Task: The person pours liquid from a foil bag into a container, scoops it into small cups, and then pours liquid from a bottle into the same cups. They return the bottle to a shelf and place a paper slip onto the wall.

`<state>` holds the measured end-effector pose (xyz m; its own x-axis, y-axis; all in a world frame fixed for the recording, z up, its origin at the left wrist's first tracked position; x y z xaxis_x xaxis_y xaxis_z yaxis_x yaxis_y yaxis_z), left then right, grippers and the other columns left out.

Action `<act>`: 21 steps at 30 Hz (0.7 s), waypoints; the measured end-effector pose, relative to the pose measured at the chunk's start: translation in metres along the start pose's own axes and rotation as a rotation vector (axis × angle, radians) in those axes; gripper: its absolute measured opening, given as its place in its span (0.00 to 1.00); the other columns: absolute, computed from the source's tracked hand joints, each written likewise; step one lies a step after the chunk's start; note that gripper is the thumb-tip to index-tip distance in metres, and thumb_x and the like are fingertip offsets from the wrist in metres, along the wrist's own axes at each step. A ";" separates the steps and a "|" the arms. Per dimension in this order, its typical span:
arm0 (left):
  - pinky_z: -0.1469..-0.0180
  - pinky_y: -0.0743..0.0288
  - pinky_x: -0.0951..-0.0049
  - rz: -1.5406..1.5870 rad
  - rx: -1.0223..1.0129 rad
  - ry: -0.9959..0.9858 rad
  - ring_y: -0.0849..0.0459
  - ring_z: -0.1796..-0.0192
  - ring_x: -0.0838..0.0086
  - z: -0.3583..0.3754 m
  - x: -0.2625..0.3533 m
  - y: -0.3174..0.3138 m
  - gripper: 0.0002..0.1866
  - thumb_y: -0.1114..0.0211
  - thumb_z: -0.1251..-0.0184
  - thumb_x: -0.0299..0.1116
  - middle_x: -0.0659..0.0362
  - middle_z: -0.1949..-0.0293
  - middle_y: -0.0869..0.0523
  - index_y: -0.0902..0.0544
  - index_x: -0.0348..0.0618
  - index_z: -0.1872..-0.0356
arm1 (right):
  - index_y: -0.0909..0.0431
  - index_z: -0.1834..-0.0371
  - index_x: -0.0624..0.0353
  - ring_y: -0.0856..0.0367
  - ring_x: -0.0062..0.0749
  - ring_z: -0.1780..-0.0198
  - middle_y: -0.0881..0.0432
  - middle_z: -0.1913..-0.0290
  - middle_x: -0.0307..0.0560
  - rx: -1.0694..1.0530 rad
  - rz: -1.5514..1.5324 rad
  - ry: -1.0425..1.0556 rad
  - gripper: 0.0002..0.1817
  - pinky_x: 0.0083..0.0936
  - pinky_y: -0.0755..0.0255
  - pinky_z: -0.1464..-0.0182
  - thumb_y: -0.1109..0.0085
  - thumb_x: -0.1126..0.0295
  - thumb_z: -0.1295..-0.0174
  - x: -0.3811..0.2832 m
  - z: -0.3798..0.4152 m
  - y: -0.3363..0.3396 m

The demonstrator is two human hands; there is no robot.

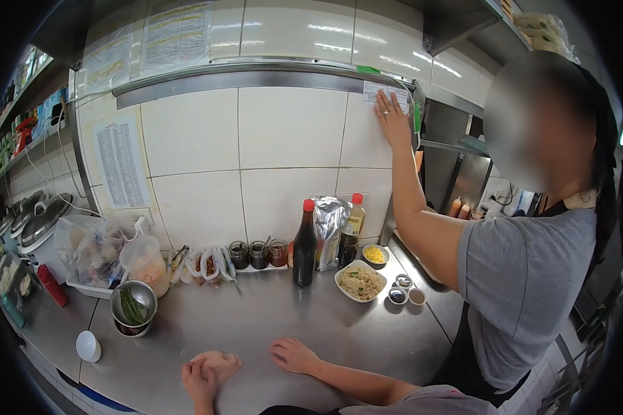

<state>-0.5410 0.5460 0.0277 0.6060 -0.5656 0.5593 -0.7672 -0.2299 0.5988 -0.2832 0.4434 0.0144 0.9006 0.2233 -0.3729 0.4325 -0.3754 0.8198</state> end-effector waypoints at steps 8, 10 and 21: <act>0.60 0.29 0.63 0.003 0.013 -0.035 0.25 0.64 0.57 0.000 0.002 0.001 0.12 0.37 0.54 0.29 0.52 0.67 0.27 0.20 0.41 0.64 | 0.24 0.61 0.56 0.27 0.36 0.52 0.26 0.56 0.43 0.090 0.013 0.047 0.10 0.32 0.32 0.50 0.43 0.67 0.45 -0.005 0.000 0.006; 0.60 0.29 0.63 0.004 0.013 -0.044 0.25 0.64 0.57 -0.001 0.003 0.000 0.12 0.37 0.54 0.30 0.51 0.67 0.27 0.20 0.40 0.64 | 0.24 0.61 0.56 0.27 0.36 0.52 0.26 0.56 0.43 0.091 0.011 0.047 0.10 0.32 0.32 0.49 0.43 0.66 0.45 -0.004 0.000 0.006; 0.60 0.29 0.62 0.003 0.006 -0.044 0.25 0.63 0.56 0.001 0.006 0.001 0.13 0.37 0.53 0.30 0.51 0.66 0.27 0.21 0.39 0.63 | 0.25 0.60 0.59 0.29 0.40 0.50 0.26 0.53 0.48 0.023 -0.016 0.023 0.12 0.33 0.35 0.46 0.45 0.65 0.43 -0.002 0.001 0.004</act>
<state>-0.5382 0.5418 0.0310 0.5937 -0.6005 0.5357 -0.7706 -0.2326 0.5934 -0.2830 0.4402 0.0180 0.8926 0.2495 -0.3754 0.4476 -0.3923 0.8036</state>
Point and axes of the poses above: each hand's wrist, its own z-axis away from the middle knuckle, its own y-axis out of the back of the hand, x = y × z, the point moved 4 cm from there along -z, towards the middle knuckle
